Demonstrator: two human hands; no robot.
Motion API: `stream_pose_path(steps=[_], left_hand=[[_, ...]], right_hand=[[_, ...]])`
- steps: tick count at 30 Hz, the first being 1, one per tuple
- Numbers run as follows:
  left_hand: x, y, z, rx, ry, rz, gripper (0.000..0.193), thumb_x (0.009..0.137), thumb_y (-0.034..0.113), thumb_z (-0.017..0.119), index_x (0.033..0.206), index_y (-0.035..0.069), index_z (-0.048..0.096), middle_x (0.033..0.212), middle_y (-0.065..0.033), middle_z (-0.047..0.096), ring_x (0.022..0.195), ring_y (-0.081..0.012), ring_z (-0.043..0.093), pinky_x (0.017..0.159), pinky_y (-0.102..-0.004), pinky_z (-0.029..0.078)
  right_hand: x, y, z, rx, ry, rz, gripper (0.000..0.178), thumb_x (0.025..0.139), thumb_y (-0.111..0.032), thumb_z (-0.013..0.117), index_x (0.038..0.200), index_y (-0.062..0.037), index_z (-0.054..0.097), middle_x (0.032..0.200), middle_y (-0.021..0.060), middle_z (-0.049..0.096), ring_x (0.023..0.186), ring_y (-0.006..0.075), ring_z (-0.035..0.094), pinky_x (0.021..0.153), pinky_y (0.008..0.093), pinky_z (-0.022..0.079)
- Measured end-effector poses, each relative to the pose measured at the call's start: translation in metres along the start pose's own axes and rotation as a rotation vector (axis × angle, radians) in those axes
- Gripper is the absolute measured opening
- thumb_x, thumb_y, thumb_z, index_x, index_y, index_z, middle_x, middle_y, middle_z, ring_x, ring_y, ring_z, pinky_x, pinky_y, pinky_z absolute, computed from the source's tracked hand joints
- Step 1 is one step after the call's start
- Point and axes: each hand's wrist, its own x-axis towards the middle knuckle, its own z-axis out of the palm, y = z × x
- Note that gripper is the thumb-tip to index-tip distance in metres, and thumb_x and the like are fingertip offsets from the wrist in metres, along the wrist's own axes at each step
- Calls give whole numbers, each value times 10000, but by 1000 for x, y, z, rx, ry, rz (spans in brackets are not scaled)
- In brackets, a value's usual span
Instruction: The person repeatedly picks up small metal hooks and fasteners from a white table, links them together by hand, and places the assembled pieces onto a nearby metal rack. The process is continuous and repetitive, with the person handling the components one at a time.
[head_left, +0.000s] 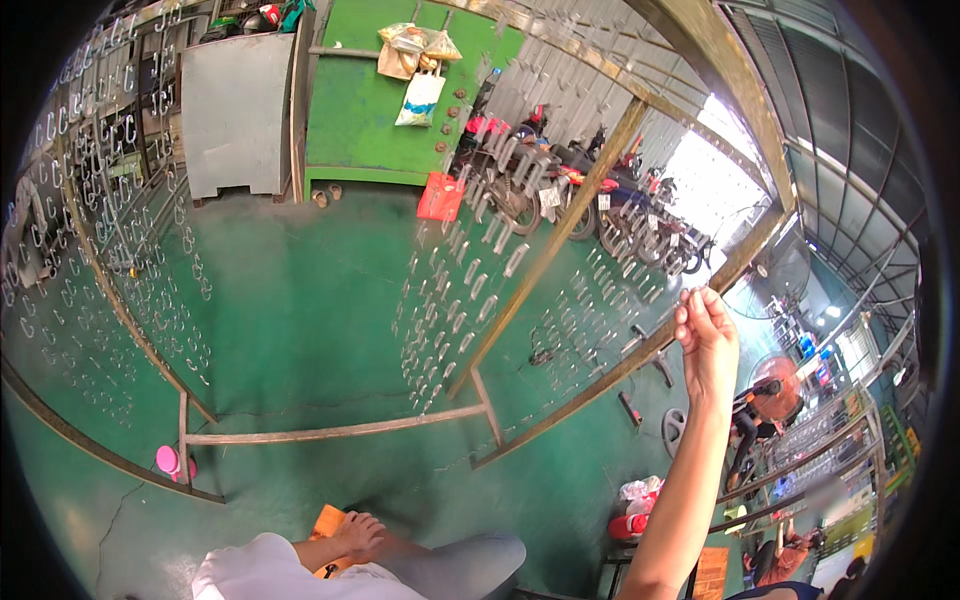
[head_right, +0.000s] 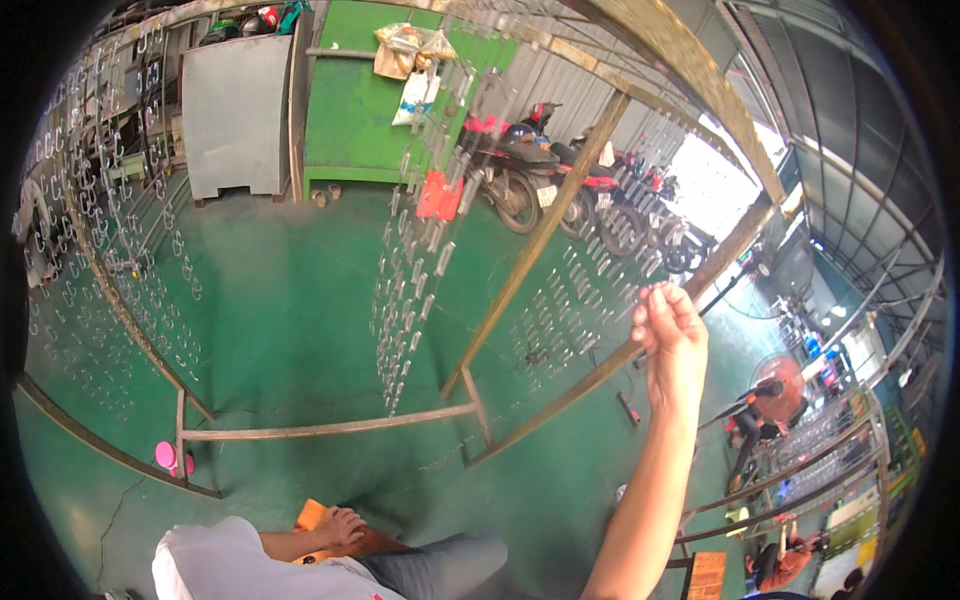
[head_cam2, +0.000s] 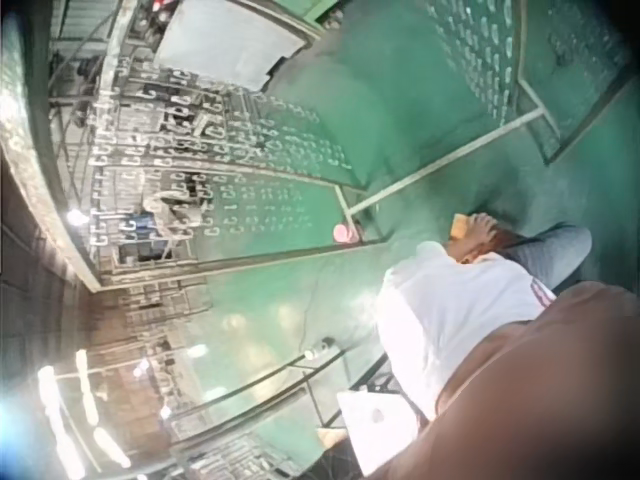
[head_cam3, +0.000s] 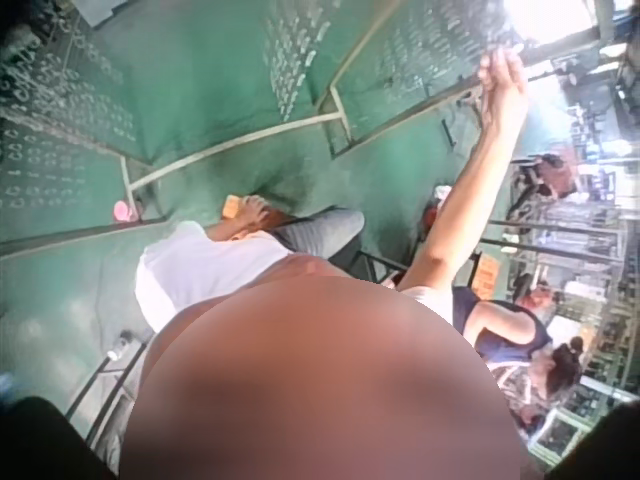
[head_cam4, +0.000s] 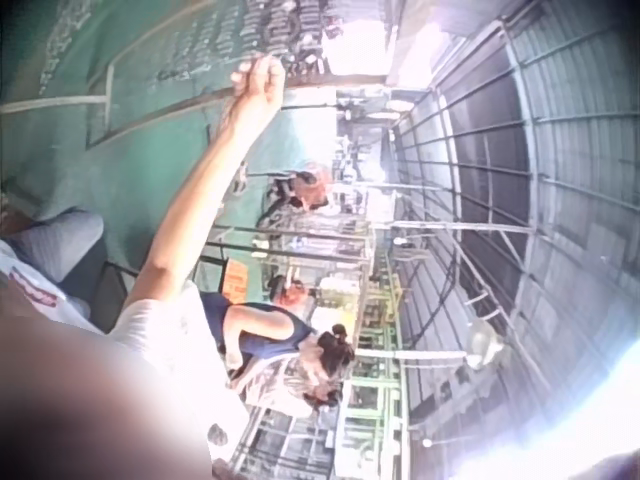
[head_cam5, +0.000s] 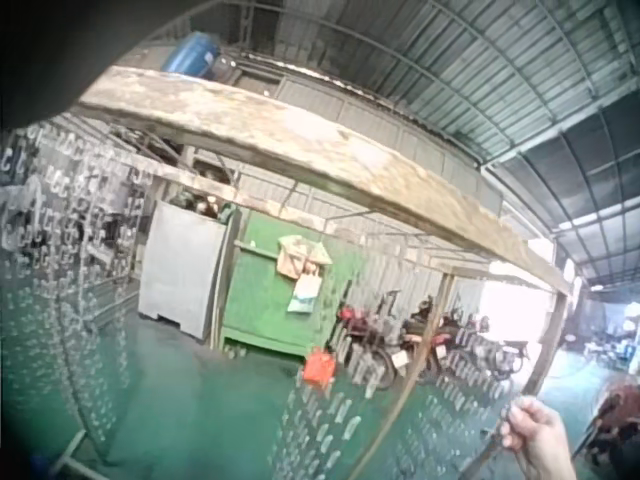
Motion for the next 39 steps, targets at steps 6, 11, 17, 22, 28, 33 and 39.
stream_pose_path(steps=[6,11,17,22,28,33,39], left_hand=[[1,10,-11,92,-111,-31,410,912,458,467,1155,151,590,1173,-36,585,1145,-215,488,964,-456,309],[4,17,-27,87,-127,-52,390,917,439,465,1130,139,595,1142,-45,588,1118,-220,497,968,-466,308],[4,23,-37,42,-26,-74,353,912,416,476,1090,140,603,1077,-48,592,1062,-222,520,959,-471,314],[8,23,-43,-27,-224,-103,394,951,398,380,1153,116,567,1130,-75,567,1131,-229,484,996,-463,294],[7,20,-43,-10,-149,-68,380,946,396,397,1136,117,572,1095,-68,581,1091,-227,500,946,-451,313],[6,19,-38,27,-78,-44,369,937,396,419,1107,114,586,1056,-64,593,1051,-225,519,926,-453,318],[6,14,-24,57,2,-11,329,888,402,484,1014,128,614,957,-37,610,933,-216,549,845,-441,346]], right_hand=[[49,-11,57,-58,-69,-1,121,944,-94,587,1046,-30,573,969,49,622,741,85,584,573,183,479],[87,-17,100,-89,-46,-32,193,953,-93,568,1119,-1,533,982,66,632,735,77,595,585,170,515],[137,-20,129,26,-149,-72,249,942,-42,557,1167,42,489,1010,122,632,774,136,632,633,205,554],[175,-21,148,71,-296,-69,188,934,-52,574,1109,7,537,1014,106,635,777,126,634,617,190,552],[200,-31,167,92,-440,-124,161,946,-107,587,1052,12,569,896,43,599,741,82,584,599,164,520],[223,-37,173,113,-484,-200,178,935,-101,600,1068,13,566,883,55,599,745,91,596,617,177,542],[249,-43,184,251,-565,-200,234,904,-73,632,1115,-2,559,987,101,659,748,127,657,620,217,587]])
